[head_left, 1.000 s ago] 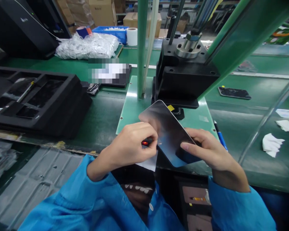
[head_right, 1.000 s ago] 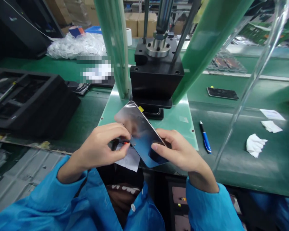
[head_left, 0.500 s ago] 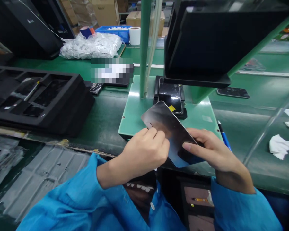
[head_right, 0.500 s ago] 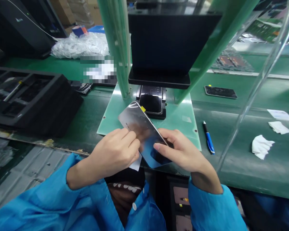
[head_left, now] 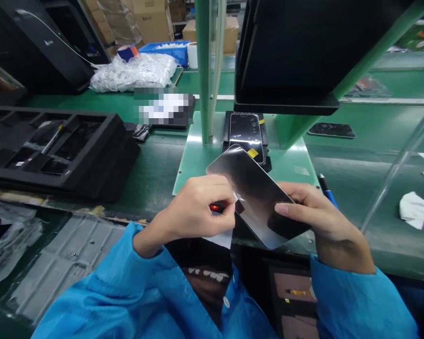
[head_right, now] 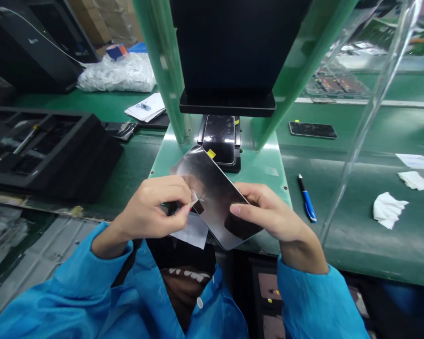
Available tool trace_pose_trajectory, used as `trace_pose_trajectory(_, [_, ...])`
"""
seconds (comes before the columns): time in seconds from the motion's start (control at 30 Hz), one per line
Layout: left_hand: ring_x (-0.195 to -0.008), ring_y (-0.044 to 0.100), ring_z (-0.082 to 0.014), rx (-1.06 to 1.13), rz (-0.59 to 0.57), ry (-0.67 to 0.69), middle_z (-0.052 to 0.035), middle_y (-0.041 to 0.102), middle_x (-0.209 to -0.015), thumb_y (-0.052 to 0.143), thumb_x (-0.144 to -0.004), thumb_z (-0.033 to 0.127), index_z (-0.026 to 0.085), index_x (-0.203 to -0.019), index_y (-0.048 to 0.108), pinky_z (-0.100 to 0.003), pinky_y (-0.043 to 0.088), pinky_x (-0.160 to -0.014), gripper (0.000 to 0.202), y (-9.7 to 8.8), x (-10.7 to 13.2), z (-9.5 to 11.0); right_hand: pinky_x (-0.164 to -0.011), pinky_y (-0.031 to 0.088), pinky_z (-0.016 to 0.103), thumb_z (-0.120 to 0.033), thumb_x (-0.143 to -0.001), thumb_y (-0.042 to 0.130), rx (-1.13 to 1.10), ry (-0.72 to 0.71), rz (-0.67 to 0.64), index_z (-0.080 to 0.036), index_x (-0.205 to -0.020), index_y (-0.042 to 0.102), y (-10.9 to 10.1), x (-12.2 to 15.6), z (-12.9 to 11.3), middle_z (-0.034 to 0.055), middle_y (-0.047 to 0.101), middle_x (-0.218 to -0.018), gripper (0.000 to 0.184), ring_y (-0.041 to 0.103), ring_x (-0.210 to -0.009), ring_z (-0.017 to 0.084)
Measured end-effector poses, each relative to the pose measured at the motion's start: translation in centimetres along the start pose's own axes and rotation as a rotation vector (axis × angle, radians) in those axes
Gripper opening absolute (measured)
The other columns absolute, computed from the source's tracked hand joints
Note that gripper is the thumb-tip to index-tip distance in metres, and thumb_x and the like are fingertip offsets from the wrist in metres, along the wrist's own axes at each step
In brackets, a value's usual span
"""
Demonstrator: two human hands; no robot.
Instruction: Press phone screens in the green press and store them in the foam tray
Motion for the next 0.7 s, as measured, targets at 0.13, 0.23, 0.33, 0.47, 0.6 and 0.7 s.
trace_pose_trajectory(0.13, [-0.063,0.056,-0.0106,0.14,-0.028,-0.115,0.0017,0.061,-0.066,0.055,-0.074,0.004,0.017,-0.065,0.056,-0.025,0.047,-0.062,0.016,-0.6,-0.2,-0.4,-0.056,0.047,0.027,-0.048,-0.085,0.075,-0.021,-0.021,-0.018,-0.019,-0.093,0.075,0.1,0.0,0.0,0.006,0.067,-0.08,0.029,0.062,-0.068,0.022])
trace_pose_trajectory(0.23, [-0.064,0.057,-0.0116,0.263,-0.055,-0.178,0.0006,0.061,-0.065,0.056,-0.077,0.008,0.017,-0.064,0.058,-0.027,0.047,-0.064,0.016,-1.0,-0.3,-0.8,-0.058,0.047,0.026,-0.044,-0.087,0.073,-0.018,-0.043,-0.043,-0.019,-0.095,0.075,0.1,-0.1,-0.1,0.0059,0.068,-0.083,0.026,0.062,-0.071,0.022])
trace_pose_trajectory(0.33, [-0.064,0.058,-0.0131,0.411,-0.055,-0.242,-0.0013,0.063,-0.065,0.059,-0.078,0.014,0.017,-0.063,0.059,-0.029,0.048,-0.063,0.016,-1.2,-0.4,-1.5,-0.058,0.047,0.026,-0.042,-0.089,0.071,-0.019,-0.065,-0.064,-0.019,-0.095,0.075,0.0,-0.1,-0.1,0.0062,0.069,-0.086,0.024,0.062,-0.071,0.021])
trace_pose_trajectory(0.47, [-0.065,0.058,-0.0152,0.679,-0.022,-0.305,-0.0029,0.063,-0.065,0.064,-0.078,0.022,0.017,-0.062,0.061,-0.032,0.048,-0.064,0.018,-1.4,-0.1,-2.9,-0.058,0.045,0.023,-0.041,-0.09,0.072,0.008,-0.077,-0.056,-0.019,-0.098,0.075,-0.2,0.0,0.2,0.0045,0.068,-0.083,0.023,0.06,-0.069,0.018])
trace_pose_trajectory(0.6, [-0.061,0.056,-0.0152,0.879,0.043,-0.322,-0.0023,0.061,-0.058,0.069,-0.075,0.03,0.017,-0.059,0.062,-0.033,0.048,-0.065,0.023,-1.4,0.1,-4.0,-0.059,0.045,0.024,-0.044,-0.091,0.071,0.048,-0.083,-0.048,-0.018,-0.097,0.075,-0.4,0.0,0.7,0.0055,0.068,-0.084,0.027,0.06,-0.07,0.019])
trace_pose_trajectory(0.7, [-0.057,0.054,-0.0135,1.099,0.087,-0.341,-0.0018,0.058,-0.056,0.071,-0.073,0.031,0.016,-0.056,0.06,-0.03,0.047,-0.062,0.026,-1.3,0.4,-4.3,-0.059,0.044,0.023,-0.044,-0.091,0.071,0.047,-0.08,-0.058,-0.017,-0.101,0.075,-0.4,0.0,0.7,0.0054,0.067,-0.083,0.029,0.059,-0.07,0.018])
Point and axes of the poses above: each hand's wrist, its own x-axis away from the middle knuckle, its own y-axis out of the palm, z = x × y, the point moved 2 cm from there along -x, towards the middle knuckle
